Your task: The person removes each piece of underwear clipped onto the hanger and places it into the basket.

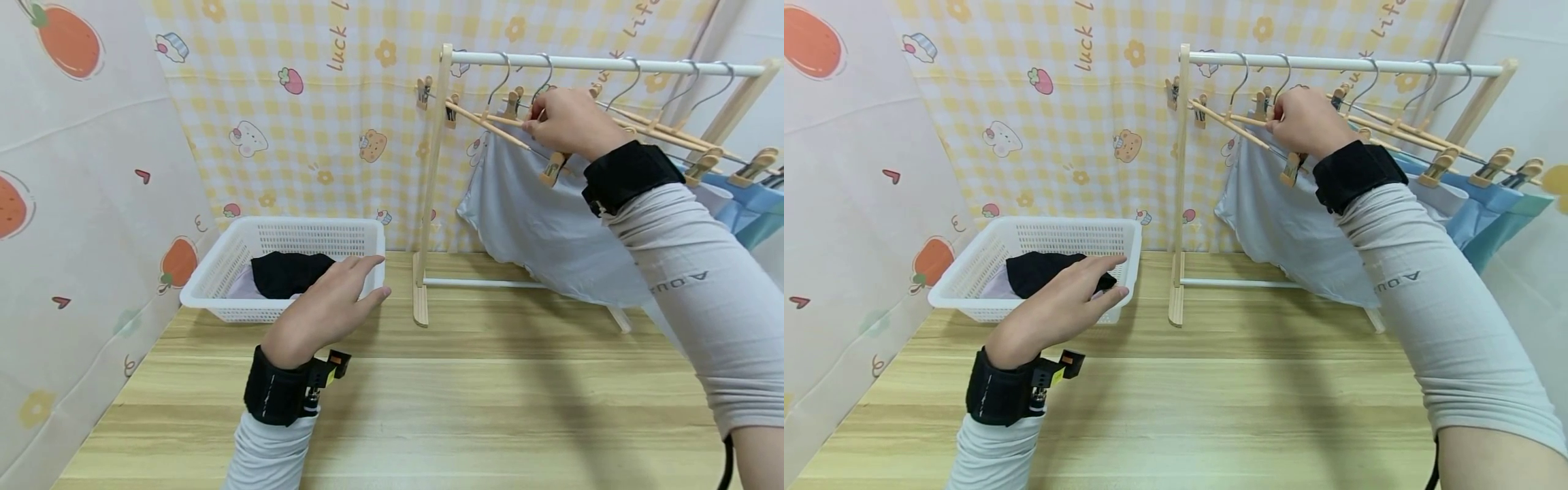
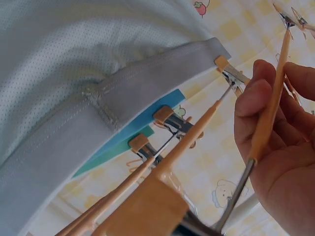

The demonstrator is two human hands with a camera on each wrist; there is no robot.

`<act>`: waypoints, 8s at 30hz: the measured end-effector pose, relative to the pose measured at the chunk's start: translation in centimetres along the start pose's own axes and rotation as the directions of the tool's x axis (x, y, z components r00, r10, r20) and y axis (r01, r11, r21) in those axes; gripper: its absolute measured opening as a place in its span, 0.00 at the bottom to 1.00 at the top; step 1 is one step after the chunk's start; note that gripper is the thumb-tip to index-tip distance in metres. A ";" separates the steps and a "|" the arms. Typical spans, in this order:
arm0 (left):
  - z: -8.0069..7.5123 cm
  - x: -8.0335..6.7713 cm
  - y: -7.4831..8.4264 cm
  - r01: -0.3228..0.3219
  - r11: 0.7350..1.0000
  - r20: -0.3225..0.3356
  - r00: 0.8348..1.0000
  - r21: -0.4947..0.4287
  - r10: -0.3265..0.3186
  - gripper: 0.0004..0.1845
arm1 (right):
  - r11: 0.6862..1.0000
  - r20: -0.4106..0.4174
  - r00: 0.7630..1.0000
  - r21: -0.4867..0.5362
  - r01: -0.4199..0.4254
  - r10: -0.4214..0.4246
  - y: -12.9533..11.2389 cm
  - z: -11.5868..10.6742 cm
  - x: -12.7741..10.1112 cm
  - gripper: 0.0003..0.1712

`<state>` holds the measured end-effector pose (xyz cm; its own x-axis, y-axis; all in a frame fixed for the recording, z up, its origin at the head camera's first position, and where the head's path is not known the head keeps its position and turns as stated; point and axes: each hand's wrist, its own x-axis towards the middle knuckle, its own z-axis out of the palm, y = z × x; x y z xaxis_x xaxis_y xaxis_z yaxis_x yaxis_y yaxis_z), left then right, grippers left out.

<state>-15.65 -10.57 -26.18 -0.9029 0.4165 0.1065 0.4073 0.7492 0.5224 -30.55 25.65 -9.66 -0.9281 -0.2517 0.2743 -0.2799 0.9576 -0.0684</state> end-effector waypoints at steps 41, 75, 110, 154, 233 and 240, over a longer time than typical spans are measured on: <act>0.5 0.3 0.1 0.042 0.999 0.047 0.998 -0.007 -0.042 0.33 | 0.975 -0.048 0.973 0.007 -0.224 0.224 7.5 -1.2 -3.5 0.25; 0.5 0.2 0.1 0.030 0.999 0.027 0.999 0.013 -0.031 0.32 | 0.974 -0.084 0.971 0.059 -0.219 0.223 6.8 -2.2 -5.2 0.21; 0.4 0.1 0.1 0.038 0.999 0.030 0.999 0.019 -0.039 0.31 | 0.971 0.123 0.986 0.195 -0.136 0.113 4.8 7.6 -12.1 0.16; -2.8 -2.0 0.0 -0.211 0.964 -0.325 0.934 -0.164 0.149 0.12 | 0.858 -0.093 0.963 0.438 0.267 -0.252 -10.2 9.2 -17.2 0.04; -1.8 0.0 -3.1 -0.524 0.656 -0.444 0.842 -0.543 0.306 0.04 | 0.816 -0.315 0.912 0.432 0.384 -0.262 -9.4 11.4 -17.1 0.08; -1.9 0.1 -3.3 -0.485 0.663 -0.399 0.869 -0.571 0.292 0.07 | 0.817 -0.319 0.912 0.433 0.382 -0.257 -9.3 11.5 -17.0 0.08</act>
<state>-17.33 -13.94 -26.31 -0.7208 0.3753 0.5827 0.6290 0.0010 0.7774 -14.94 19.39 -24.71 -0.6964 -0.4313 0.5736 -0.6891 0.6250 -0.3667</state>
